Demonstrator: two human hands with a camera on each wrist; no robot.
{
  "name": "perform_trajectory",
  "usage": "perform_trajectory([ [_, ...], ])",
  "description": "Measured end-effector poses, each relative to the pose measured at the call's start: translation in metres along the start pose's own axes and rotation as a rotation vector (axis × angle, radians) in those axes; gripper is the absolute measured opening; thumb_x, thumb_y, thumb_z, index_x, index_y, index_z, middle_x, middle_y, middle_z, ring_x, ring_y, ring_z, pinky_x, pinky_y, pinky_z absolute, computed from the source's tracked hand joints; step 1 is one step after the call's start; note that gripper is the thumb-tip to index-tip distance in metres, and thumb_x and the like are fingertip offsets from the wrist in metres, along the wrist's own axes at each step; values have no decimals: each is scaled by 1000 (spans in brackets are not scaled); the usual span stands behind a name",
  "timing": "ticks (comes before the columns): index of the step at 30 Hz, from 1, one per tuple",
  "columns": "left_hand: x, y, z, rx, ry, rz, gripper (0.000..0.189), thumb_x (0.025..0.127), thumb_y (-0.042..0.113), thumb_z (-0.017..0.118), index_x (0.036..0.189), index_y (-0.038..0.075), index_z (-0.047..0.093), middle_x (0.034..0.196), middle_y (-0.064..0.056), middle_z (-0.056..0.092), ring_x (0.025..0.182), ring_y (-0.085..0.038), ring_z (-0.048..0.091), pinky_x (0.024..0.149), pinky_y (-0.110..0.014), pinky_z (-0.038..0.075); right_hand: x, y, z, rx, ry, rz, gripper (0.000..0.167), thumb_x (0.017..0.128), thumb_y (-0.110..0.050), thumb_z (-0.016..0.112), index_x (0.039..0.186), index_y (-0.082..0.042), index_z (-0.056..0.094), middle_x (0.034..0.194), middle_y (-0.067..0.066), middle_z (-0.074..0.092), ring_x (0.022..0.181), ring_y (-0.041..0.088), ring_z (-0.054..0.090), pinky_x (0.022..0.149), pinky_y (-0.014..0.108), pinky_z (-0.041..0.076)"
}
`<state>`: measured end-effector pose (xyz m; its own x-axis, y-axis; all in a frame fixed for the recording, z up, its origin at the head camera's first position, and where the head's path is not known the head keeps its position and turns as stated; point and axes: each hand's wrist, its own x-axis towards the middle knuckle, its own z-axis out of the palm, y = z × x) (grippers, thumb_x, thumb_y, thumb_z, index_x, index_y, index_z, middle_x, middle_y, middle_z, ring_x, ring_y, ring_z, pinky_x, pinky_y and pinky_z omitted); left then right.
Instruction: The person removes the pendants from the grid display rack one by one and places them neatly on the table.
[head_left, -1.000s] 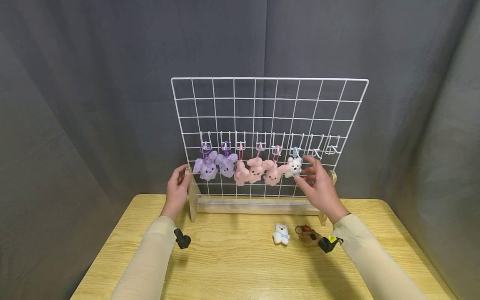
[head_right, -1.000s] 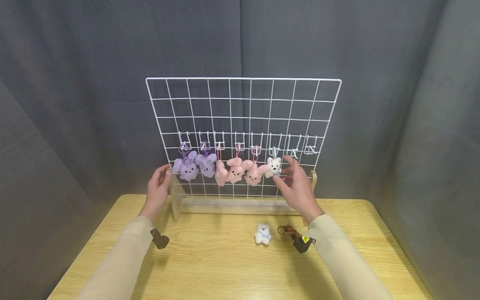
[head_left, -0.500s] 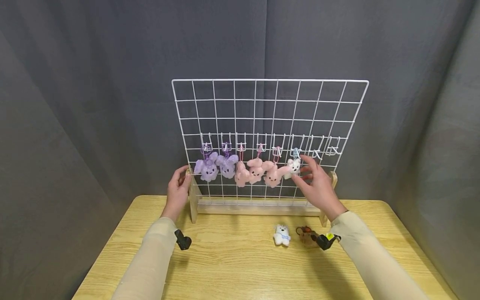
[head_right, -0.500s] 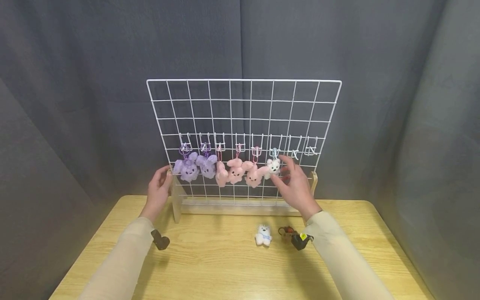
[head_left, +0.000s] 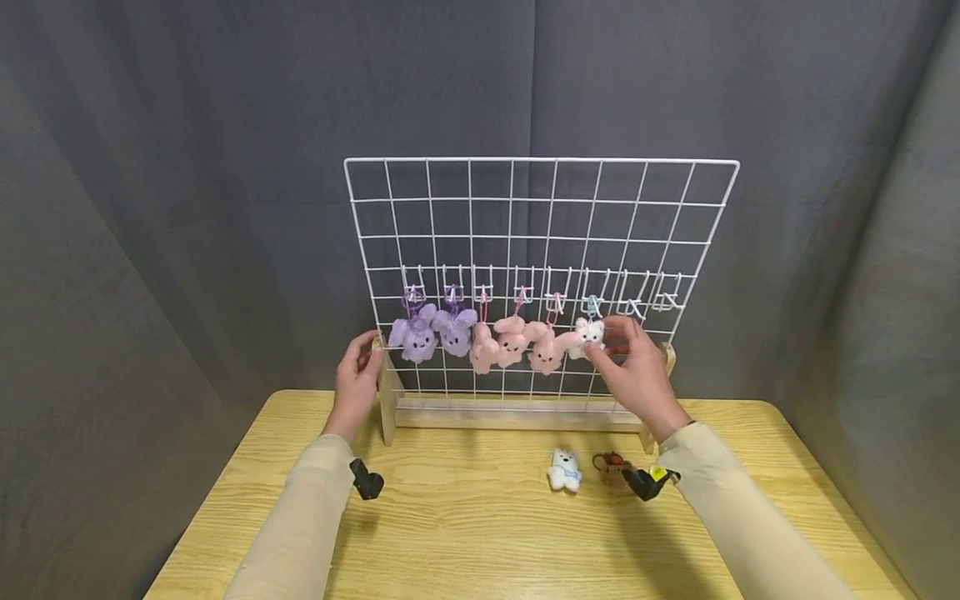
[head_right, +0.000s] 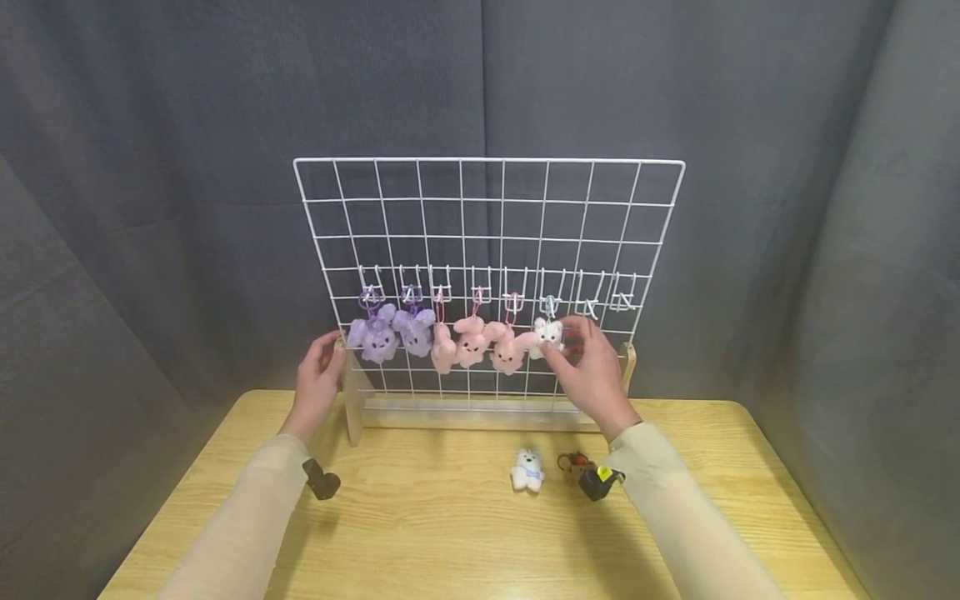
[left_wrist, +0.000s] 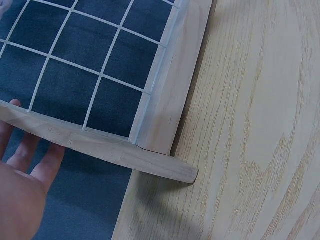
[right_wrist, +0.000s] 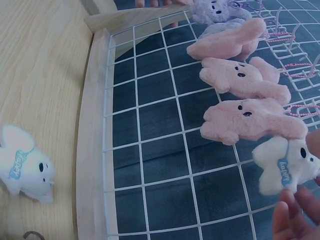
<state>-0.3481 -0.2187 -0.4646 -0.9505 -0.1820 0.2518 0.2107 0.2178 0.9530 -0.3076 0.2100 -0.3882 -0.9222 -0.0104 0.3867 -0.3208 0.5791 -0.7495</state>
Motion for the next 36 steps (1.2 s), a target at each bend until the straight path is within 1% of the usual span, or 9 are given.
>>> perform_trajectory([
  [5,-2,0,0,12,-1,-1,39,113,21,51,151,17,51,141,-16,62,125,-26,59,89,-22,48,-1,0,1,49,33,28,39,102,-31,71,133,-10,60,127,12,66,108,30,66,84,40,57],
  [12,-3,-2,1,24,-7,-1,38,113,23,51,151,19,51,143,-17,61,126,-25,59,93,-27,48,0,3,-1,117,22,47,48,102,-35,71,141,-8,58,137,14,66,112,29,62,92,42,50],
  [19,-4,-1,0,14,-24,5,39,113,27,49,151,21,51,133,-14,61,104,-20,54,77,-24,46,2,0,-2,154,47,62,42,103,-39,69,129,-7,65,129,10,69,119,23,62,94,28,52],
  [22,-3,0,-1,9,-29,-3,38,113,28,49,151,23,50,135,-15,61,104,-21,54,78,-26,46,3,-3,-3,171,53,49,43,103,-38,69,133,-7,65,132,10,69,123,24,62,98,33,53],
  [26,-4,2,-2,9,-31,-23,39,113,30,49,152,26,50,140,-13,61,116,-22,57,87,-29,48,5,-5,-5,183,26,37,49,105,-35,67,143,-5,60,141,15,65,131,30,59,107,48,49],
  [29,-4,3,-2,15,-29,-30,39,113,30,49,152,26,49,143,-9,60,124,-23,57,93,-31,49,6,-6,-6,188,-4,47,52,106,-35,64,147,-4,56,145,16,62,134,32,57,110,49,47],
  [31,-3,2,-2,12,-27,-23,39,113,29,49,152,25,50,142,-9,60,124,-23,57,92,-30,49,6,-6,-6,184,-20,49,53,107,-34,63,149,-3,55,145,17,61,133,32,57,106,40,49],
  [34,-2,2,-2,8,-28,-20,39,113,27,49,152,23,50,142,-10,59,122,-22,57,89,-26,48,7,-6,-6,156,-38,43,51,109,-32,60,150,-4,53,142,18,61,126,32,58,93,25,50],
  [36,-1,3,-1,2,-34,-33,40,114,25,48,153,21,49,144,-11,58,124,-23,56,89,-25,48,8,-6,-6,137,-53,35,49,110,-30,58,150,-3,52,137,20,61,120,32,59,83,18,48],
])
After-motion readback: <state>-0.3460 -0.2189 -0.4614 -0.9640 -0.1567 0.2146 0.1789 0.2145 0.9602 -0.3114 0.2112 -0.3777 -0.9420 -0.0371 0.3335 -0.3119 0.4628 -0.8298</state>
